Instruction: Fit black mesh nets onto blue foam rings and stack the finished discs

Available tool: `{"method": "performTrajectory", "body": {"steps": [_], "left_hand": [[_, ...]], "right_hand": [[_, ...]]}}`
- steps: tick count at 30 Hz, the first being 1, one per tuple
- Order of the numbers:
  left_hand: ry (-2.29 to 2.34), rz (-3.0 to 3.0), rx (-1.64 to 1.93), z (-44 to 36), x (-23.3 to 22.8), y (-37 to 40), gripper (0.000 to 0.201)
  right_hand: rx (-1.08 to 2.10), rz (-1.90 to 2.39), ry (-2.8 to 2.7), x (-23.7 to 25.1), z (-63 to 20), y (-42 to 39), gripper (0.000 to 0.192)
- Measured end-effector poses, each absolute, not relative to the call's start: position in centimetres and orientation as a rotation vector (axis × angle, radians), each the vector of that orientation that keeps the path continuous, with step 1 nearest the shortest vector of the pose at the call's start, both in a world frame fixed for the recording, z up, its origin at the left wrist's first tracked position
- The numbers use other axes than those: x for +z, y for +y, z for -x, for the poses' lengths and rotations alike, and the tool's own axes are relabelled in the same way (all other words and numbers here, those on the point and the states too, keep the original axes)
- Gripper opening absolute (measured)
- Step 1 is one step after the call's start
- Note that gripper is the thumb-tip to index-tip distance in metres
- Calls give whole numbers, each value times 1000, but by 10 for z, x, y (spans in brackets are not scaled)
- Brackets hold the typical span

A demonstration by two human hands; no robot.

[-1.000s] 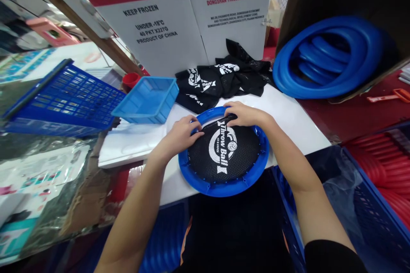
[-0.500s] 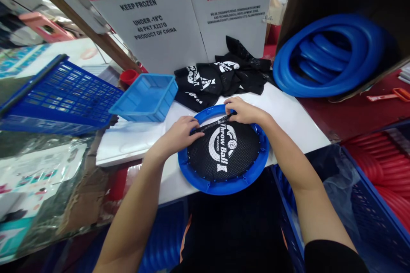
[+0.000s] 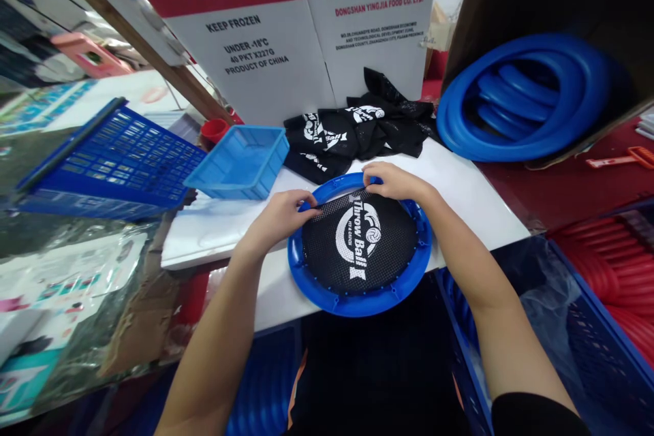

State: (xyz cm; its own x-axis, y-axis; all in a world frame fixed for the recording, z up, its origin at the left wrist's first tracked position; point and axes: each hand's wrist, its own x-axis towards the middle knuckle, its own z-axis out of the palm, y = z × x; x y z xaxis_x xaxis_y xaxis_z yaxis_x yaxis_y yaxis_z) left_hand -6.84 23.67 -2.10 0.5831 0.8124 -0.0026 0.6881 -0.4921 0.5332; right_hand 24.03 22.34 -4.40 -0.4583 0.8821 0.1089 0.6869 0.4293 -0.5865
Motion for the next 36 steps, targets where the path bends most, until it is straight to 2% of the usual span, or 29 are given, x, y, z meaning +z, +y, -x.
{"method": "performTrajectory", "body": {"steps": [12,21,36], "left_hand": [[1221,-2134,404,81,-19,248,11],[1155,-1990,438,89,-30,258,15],[1176,-1984,441,88,-35,261,15]], "right_hand": [[534,1355,-2173,-53,-234,230,10],[695,1367,-2106,-60,-241,239,11],[721,1404,-2160,-66,-243,243,9]]}}
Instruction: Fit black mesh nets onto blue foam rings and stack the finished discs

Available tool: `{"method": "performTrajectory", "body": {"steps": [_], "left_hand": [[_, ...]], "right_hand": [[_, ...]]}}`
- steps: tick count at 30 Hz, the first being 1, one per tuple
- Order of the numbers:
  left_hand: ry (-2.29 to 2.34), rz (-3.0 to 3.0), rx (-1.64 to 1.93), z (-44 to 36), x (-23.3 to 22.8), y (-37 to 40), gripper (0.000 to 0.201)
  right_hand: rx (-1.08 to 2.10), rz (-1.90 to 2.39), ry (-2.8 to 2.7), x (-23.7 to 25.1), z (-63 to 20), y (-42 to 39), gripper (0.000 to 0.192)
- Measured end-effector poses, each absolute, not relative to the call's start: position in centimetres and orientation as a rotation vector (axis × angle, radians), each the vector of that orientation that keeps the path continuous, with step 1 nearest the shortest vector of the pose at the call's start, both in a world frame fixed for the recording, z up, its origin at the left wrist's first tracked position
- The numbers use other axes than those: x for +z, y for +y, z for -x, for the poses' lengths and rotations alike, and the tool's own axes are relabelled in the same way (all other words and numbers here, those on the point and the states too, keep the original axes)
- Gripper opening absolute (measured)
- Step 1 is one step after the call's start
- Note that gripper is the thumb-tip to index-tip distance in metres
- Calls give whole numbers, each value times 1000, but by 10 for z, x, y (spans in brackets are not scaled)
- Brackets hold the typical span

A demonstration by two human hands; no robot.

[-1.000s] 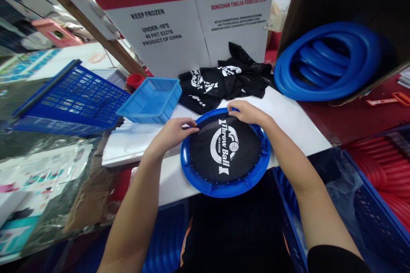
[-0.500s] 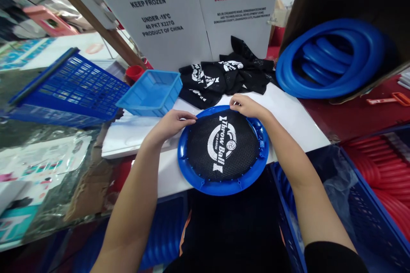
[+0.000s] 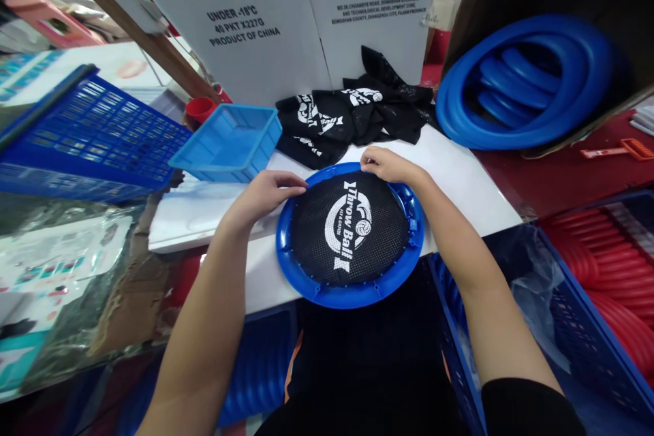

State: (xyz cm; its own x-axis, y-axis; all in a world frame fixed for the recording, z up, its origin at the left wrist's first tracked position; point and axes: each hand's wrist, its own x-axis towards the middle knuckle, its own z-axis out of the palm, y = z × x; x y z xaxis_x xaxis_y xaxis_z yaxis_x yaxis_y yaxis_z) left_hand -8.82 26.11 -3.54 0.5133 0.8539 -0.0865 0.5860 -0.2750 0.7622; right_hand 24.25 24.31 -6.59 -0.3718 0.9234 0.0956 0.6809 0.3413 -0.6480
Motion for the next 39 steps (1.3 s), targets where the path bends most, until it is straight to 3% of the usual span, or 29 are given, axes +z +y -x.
{"method": "performTrajectory", "body": {"steps": [13,23,39], "left_hand": [[1146,-1989,400,89,-34,262,14],[1180,-2080,366,83,-31,255,16],[1159,-2119,351,82,-30,252,14]], "right_hand": [[880,1407,-2095,-61,-247,240,14],[1027,1343,-2159,-37,-261,226,30],[804,1435,-2194,-44,-246,227,14]]}}
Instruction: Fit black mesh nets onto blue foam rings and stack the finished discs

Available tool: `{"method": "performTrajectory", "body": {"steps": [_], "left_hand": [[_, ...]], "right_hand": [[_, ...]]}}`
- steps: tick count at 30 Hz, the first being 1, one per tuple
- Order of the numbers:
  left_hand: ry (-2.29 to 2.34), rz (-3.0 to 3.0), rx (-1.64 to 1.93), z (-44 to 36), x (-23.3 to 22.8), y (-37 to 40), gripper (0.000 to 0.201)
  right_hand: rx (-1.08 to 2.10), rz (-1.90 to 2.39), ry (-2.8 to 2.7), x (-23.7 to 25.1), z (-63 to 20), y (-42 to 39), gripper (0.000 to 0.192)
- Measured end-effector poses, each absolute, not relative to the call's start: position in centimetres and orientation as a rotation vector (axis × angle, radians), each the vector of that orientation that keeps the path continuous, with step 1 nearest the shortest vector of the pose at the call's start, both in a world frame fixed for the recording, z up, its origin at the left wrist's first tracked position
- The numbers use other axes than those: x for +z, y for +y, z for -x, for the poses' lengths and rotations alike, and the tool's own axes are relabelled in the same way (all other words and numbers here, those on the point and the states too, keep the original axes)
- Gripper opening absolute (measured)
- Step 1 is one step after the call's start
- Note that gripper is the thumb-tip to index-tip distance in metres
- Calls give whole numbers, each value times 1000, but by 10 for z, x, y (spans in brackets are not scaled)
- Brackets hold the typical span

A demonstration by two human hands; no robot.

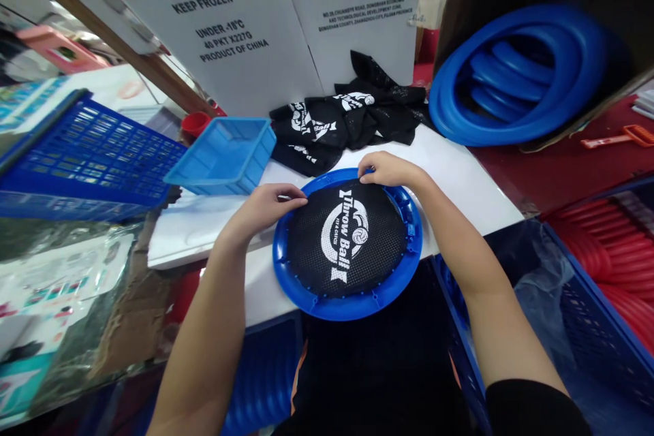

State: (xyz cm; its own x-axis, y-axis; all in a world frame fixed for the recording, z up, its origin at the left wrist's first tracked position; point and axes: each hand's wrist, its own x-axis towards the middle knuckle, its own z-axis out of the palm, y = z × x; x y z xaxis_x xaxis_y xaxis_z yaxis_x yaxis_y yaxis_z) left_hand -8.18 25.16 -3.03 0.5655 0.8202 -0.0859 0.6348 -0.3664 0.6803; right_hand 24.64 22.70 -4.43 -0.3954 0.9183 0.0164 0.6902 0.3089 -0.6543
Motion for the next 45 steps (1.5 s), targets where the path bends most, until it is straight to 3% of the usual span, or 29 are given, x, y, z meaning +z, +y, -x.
{"method": "performTrajectory", "body": {"steps": [7,14,20,27,45], "left_hand": [[993,-2555,572,65,-48,245,9],[932,-2696,397,55,-63,238,21],[1026,-2584,349,61,-47,233,26],[955,-2240,511,67,-42,248,12],[1054,-1657,602,69,-51,255,14]], "right_hand": [[759,1259,-2199,-50,-234,226,17],[599,1307,-2421,-60,-214,215,27],[719,1317,-2358,-53,-213,218,10],[817,1248,-2226,-47,-222,222,17],[921,1290,-2025,-57,-221,229,18]]}}
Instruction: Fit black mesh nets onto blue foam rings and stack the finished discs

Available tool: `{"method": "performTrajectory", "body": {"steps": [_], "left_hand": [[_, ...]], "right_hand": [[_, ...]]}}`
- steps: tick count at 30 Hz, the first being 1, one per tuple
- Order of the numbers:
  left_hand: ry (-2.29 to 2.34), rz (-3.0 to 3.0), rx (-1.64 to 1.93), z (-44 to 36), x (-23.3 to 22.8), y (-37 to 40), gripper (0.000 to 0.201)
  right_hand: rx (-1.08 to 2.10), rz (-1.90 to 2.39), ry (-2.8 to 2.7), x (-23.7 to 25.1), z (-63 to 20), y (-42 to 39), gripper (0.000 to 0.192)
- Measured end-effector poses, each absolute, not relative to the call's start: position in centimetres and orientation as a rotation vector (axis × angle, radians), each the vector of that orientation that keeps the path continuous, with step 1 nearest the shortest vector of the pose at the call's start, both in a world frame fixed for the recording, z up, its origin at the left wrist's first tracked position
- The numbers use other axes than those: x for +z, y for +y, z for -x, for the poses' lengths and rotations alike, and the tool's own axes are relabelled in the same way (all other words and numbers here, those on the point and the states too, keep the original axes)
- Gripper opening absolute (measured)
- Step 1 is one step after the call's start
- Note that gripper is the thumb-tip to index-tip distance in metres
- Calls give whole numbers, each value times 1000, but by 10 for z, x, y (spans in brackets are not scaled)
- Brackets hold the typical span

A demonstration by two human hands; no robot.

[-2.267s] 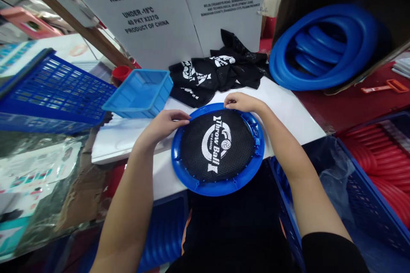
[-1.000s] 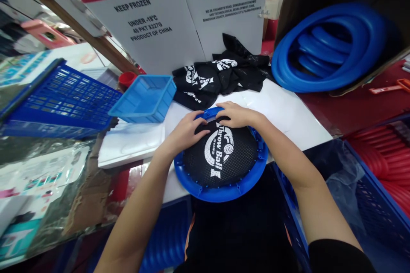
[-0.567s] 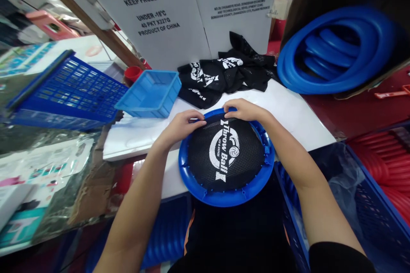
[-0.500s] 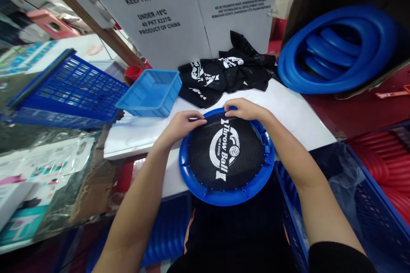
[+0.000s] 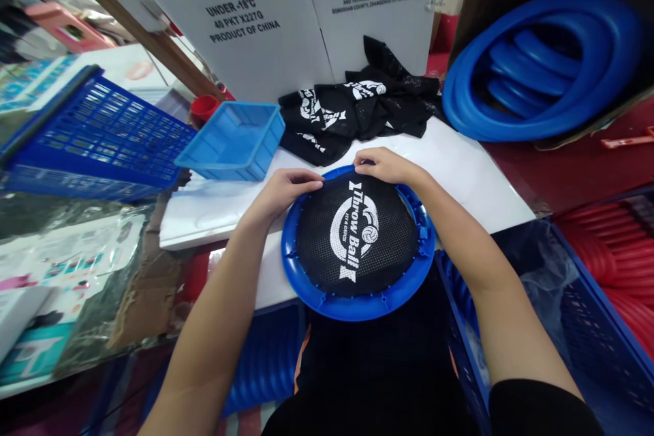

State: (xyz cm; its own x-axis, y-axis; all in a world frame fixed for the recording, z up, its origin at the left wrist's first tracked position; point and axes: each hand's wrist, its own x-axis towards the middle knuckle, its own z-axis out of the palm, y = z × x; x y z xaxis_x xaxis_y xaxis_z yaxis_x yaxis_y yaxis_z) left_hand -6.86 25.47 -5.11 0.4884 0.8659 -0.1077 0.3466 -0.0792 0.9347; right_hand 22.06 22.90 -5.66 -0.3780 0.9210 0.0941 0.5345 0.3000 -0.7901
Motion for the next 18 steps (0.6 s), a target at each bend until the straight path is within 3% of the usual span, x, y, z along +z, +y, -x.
{"method": "performTrajectory", "body": {"steps": [18], "left_hand": [[1121,-1609,661,64,-59,255,25]], "right_hand": [[1002,1372,-2071,-57,-228,241,15]]}}
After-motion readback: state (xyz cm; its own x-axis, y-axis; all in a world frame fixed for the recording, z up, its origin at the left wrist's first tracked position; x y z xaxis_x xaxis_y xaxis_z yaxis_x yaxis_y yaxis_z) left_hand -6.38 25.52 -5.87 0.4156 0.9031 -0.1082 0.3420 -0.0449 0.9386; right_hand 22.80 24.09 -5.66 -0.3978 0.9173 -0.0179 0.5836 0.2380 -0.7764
